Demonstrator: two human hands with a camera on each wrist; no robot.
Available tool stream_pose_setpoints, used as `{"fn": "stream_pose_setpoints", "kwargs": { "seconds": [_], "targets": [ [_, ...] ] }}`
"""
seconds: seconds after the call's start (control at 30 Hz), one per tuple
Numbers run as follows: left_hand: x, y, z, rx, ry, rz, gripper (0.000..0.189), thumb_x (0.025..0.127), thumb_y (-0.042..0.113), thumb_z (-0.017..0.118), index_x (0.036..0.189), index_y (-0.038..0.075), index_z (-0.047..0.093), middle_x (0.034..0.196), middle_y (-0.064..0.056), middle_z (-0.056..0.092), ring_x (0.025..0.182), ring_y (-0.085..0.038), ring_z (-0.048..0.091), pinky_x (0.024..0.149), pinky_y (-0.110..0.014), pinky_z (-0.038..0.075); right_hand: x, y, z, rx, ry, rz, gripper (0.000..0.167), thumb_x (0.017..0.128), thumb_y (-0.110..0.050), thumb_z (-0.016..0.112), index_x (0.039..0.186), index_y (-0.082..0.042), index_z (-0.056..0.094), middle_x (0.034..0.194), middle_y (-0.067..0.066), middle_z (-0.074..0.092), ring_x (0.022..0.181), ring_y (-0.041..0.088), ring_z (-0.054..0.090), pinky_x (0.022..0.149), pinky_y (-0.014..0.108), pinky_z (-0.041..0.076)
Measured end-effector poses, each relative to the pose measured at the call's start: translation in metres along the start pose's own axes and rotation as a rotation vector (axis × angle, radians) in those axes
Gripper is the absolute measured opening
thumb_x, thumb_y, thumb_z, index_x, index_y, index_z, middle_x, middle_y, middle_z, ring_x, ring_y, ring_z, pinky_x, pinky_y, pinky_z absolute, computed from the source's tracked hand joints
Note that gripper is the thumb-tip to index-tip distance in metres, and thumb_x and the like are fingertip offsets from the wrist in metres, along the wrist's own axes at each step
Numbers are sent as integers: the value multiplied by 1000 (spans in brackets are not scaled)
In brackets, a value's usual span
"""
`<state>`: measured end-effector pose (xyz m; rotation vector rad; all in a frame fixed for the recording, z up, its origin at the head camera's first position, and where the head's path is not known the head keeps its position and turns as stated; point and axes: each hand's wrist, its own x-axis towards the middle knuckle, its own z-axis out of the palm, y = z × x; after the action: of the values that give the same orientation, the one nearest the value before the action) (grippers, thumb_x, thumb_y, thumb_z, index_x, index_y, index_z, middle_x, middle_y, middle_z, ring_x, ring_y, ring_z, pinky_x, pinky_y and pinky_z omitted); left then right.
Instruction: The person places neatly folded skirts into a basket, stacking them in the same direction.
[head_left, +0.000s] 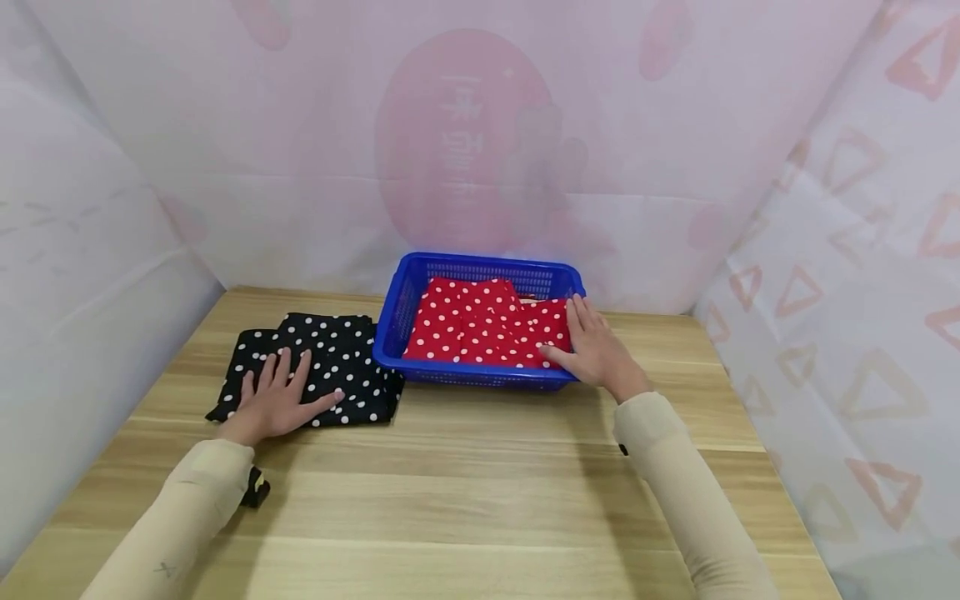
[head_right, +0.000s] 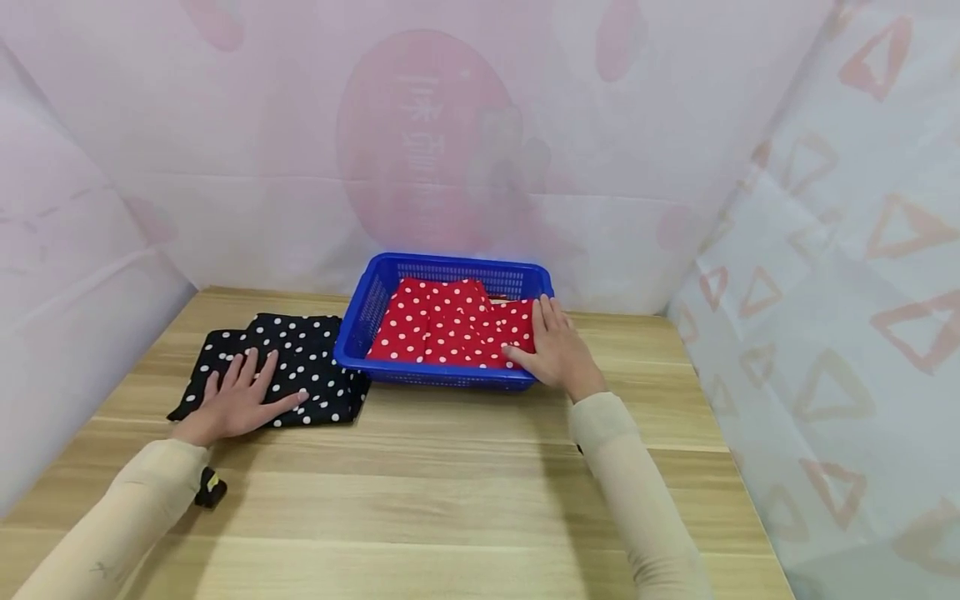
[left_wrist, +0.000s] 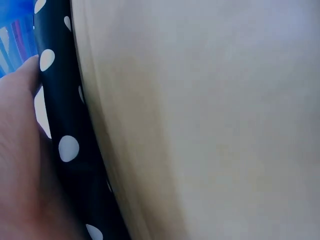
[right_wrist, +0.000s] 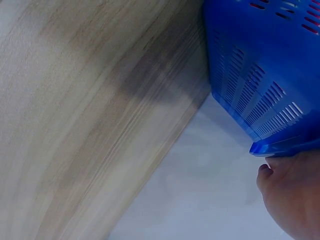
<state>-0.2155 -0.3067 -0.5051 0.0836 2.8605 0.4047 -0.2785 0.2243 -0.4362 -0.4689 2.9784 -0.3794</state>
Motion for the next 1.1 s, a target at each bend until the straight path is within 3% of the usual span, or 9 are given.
{"fn": "stream_pose_setpoints", "kwargs": {
  "seconds": [0.6,1.1],
  "targets": [
    [-51,11,14,-5,17,-12,118,94,84,43,169,3,2,171,-37,-9,157,-62,-8,118,-85,-6,-1,0,4,20,8,-15,108,100,-71,45,169,0,0,178,21,-2,166,43,2,135,60,9],
    [-98,27,22,25,50,-11,117,93,84,48,168,1,13,172,-37,3,156,-63,2,116,-88,3,-3,-1,-2,13,8,-20,107,101,-69,44,169,-2,-4,178,22,-2,166,42,-1,135,59,9]
  ]
}}
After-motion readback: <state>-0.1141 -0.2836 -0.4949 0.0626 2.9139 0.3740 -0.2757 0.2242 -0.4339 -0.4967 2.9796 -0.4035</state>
